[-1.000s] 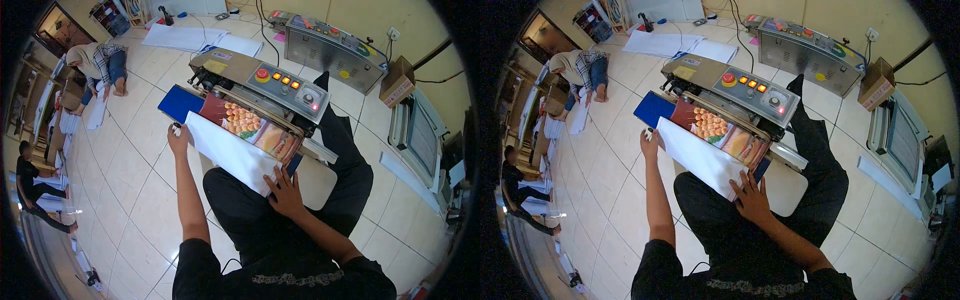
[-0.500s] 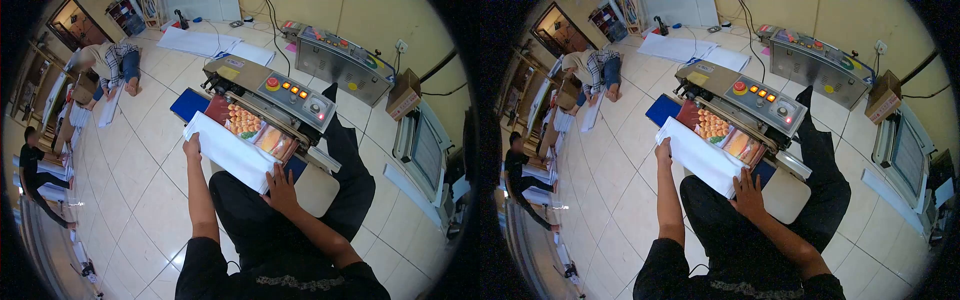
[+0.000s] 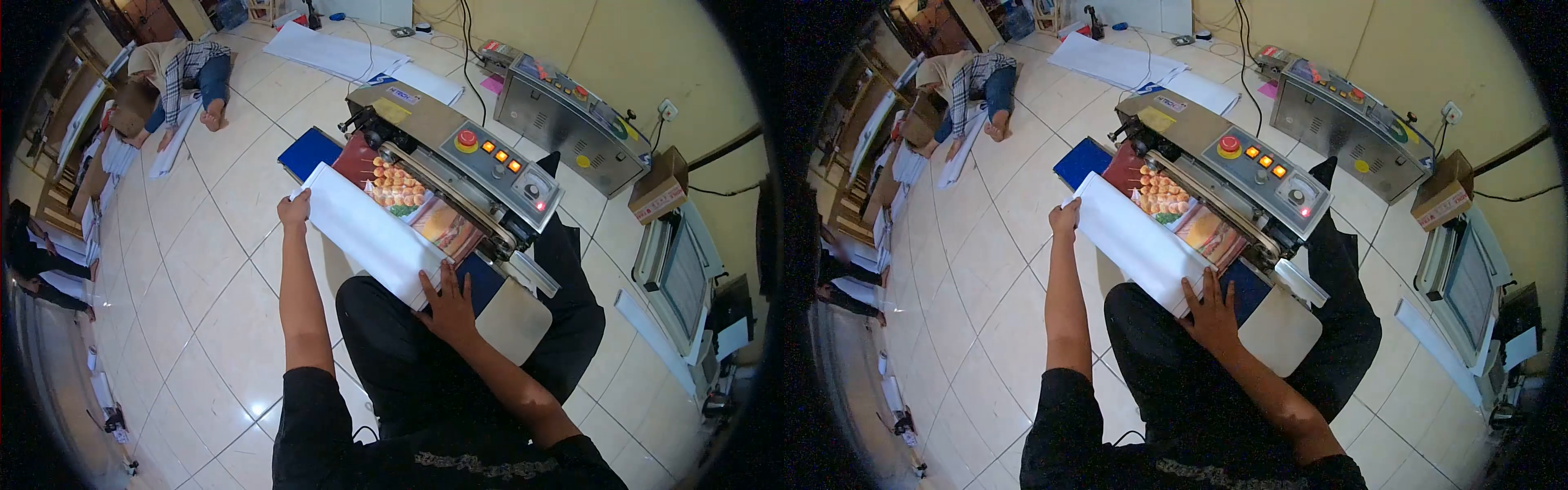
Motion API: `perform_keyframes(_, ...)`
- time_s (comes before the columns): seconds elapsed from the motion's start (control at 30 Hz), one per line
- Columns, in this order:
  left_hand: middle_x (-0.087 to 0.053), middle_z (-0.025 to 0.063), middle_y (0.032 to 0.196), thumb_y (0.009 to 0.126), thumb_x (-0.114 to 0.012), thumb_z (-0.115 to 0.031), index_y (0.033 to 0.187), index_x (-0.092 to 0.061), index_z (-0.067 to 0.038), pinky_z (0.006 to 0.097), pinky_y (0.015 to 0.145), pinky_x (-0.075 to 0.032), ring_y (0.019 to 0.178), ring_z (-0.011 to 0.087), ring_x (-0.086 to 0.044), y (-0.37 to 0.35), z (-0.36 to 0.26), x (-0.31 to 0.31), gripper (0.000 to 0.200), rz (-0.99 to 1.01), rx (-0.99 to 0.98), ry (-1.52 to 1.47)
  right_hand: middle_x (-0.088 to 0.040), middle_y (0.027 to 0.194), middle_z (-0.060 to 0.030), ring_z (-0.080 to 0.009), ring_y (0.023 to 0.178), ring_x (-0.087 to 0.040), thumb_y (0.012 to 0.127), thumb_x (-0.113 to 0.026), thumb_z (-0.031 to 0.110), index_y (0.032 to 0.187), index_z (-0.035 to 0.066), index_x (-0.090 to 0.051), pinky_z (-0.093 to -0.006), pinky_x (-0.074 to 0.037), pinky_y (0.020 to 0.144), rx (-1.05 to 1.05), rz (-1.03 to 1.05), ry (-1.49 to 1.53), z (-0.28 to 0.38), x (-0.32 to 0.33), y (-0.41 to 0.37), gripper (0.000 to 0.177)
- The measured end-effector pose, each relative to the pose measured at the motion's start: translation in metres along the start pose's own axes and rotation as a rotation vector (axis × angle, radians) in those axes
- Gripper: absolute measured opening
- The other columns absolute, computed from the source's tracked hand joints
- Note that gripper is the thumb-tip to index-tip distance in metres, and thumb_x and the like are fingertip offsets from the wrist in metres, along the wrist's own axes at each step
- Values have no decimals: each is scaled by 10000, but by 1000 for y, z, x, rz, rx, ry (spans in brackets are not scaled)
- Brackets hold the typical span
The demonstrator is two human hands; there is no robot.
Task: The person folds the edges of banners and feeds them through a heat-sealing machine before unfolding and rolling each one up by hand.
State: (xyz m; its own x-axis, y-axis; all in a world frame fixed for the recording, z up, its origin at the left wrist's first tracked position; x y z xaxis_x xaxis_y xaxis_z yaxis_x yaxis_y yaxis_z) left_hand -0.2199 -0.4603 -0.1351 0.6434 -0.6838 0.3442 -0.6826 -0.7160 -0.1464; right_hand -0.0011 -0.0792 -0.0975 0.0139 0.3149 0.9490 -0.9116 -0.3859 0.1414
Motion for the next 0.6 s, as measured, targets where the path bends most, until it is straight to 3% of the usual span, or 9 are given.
perform_keyframes(0.17, -659, 144, 895, 762, -781, -275, 974, -607, 82, 318, 664, -505, 791, 218, -636, -10, -6, -1, 450, -83, -31, 110, -221, 1486, -330, -447, 1386, -275, 818, -658, 520, 1477, 148, -316, -636, -194, 1090, 1, 21, 27, 4, -2, 10, 831)
perform_keyframes(0.23, -651, 158, 968, 807, -741, -310, 1067, -564, 94, 329, 681, -519, 830, 212, -639, -25, 7, -6, 512, -2, 102, -345, -210, 1488, -335, -452, 1396, -244, 837, -627, 527, 1480, 131, -308, -629, -186, 1097, 30, -7, 58, 3, -4, 12, 820)
perform_keyframes(0.27, -630, 104, 919, 828, -723, -332, 1063, -544, 57, 323, 667, -510, 763, 204, -616, -44, 4, -7, 489, 52, 118, -462, -198, 1491, -340, -457, 1406, -213, 857, -596, 535, 1484, 114, -300, -622, -179, 1105, 49, -31, 85, 3, -4, 15, 811)
perform_keyframes(0.3, -615, 85, 929, 869, -669, -344, 1068, -546, 21, 308, 705, -497, 791, 197, -601, -72, -2, -4, 433, 202, 118, -560, -198, 1491, -340, -457, 1406, -213, 857, -596, 535, 1484, 114, -300, -622, -179, 1105, 51, -35, 91, 5, -3, 19, 811)
perform_keyframes(0.4, -564, 57, 1073, 889, -594, -457, 1188, -487, -117, 363, 798, -422, 952, 188, -527, -143, 9, -3, 465, 307, 238, -649, -214, 1480, -345, -464, 1401, -221, 879, -552, 562, 1489, 111, -287, -613, -187, 1107, 21, 65, 60, 5, 3, 27, 804)
perform_keyframes(0.5, -557, 54, 1079, 916, -574, -387, 1184, -488, -115, 331, 828, -428, 968, 188, -523, -214, 2, -6, 391, 355, 286, -655, -229, 1471, -350, -462, 1394, -242, 886, -527, 580, 1494, 113, -274, -617, -200, 1101, 67, 55, 27, 8, 4, 33, 807)
perform_keyframes(0.6, -570, 96, 1132, 919, -616, -241, 1255, -459, -14, 299, 899, -444, 1007, 193, -558, -248, 0, -12, 434, 377, 228, -654, -237, 1466, -351, -452, 1391, -253, 879, -555, 556, 1486, 111, -282, -616, -205, 1101, 69, 23, 40, 11, 1, 39, 801)
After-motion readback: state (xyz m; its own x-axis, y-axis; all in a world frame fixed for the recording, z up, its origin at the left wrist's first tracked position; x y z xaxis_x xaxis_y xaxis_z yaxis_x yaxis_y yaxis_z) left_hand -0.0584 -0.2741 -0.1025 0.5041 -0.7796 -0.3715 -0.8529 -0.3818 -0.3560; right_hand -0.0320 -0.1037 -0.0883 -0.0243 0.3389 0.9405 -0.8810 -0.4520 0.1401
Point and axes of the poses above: each hand's wrist, its own y-axis towards the middle knuckle, its own x-axis out of the back of the hand, z = x × y, the point moved 1 cm from there along y, towards the middle knuckle
